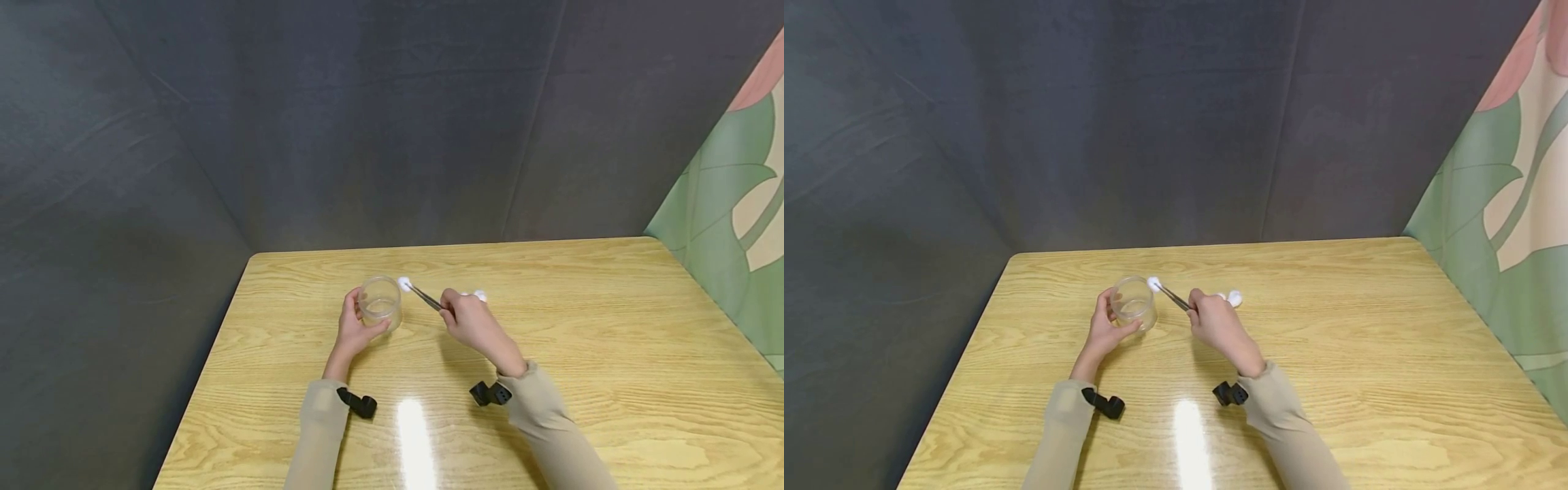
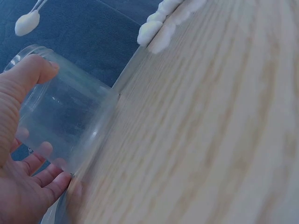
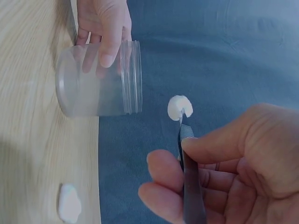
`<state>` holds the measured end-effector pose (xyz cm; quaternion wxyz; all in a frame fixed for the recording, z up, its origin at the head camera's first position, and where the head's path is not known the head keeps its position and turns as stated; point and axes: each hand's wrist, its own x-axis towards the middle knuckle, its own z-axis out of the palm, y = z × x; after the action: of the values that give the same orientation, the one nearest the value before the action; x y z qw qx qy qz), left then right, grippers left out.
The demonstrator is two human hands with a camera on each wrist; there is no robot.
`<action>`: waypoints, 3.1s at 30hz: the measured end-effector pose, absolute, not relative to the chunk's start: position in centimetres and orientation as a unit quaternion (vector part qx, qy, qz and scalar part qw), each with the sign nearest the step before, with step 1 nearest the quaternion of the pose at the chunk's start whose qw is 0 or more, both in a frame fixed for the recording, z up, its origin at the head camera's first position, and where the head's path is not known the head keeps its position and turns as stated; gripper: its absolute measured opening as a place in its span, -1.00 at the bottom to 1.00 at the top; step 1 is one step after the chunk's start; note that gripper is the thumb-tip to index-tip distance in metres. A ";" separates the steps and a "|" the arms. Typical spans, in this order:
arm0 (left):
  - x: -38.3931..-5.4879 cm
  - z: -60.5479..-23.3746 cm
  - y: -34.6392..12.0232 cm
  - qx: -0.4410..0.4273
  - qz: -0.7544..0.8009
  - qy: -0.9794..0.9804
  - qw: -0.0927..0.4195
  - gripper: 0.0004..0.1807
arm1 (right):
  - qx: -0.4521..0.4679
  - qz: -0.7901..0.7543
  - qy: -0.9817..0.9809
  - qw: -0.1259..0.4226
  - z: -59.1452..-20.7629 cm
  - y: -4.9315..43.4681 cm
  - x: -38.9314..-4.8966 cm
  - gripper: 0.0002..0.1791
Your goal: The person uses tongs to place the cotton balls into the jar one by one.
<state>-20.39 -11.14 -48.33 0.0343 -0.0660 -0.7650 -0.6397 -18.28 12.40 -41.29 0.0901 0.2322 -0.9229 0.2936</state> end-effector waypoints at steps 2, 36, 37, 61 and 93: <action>-20.1 -47.8 -11.1 -0.065 -0.639 -0.766 0.033 -0.12 | 0.233 0.294 -0.923 0.088 -41.2 12.1 -18.4 -0.84; -21.9 -51.3 -11.4 -0.049 -0.621 -0.781 0.051 -0.09 | 0.214 0.275 -0.937 0.011 -42.4 8.9 -19.1 -0.84; -21.9 -51.3 -11.4 -0.048 -0.620 -0.781 0.050 -0.08 | 0.213 0.276 -0.937 0.009 -42.5 8.9 -19.1 -0.84; -21.8 -51.1 -11.5 -0.055 -0.624 -0.778 0.052 -0.08 | 0.228 0.286 -0.929 0.064 -42.3 10.1 -18.5 -0.79; -21.6 -50.8 -11.4 -0.062 -0.623 -0.778 0.052 -0.10 | 0.183 0.285 -0.939 0.067 -41.5 12.7 -17.5 -0.83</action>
<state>-21.62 -11.42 -50.80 0.0520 -0.0621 -0.7783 -0.6226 -17.54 12.69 -41.47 0.0665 0.1830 -0.9385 0.2851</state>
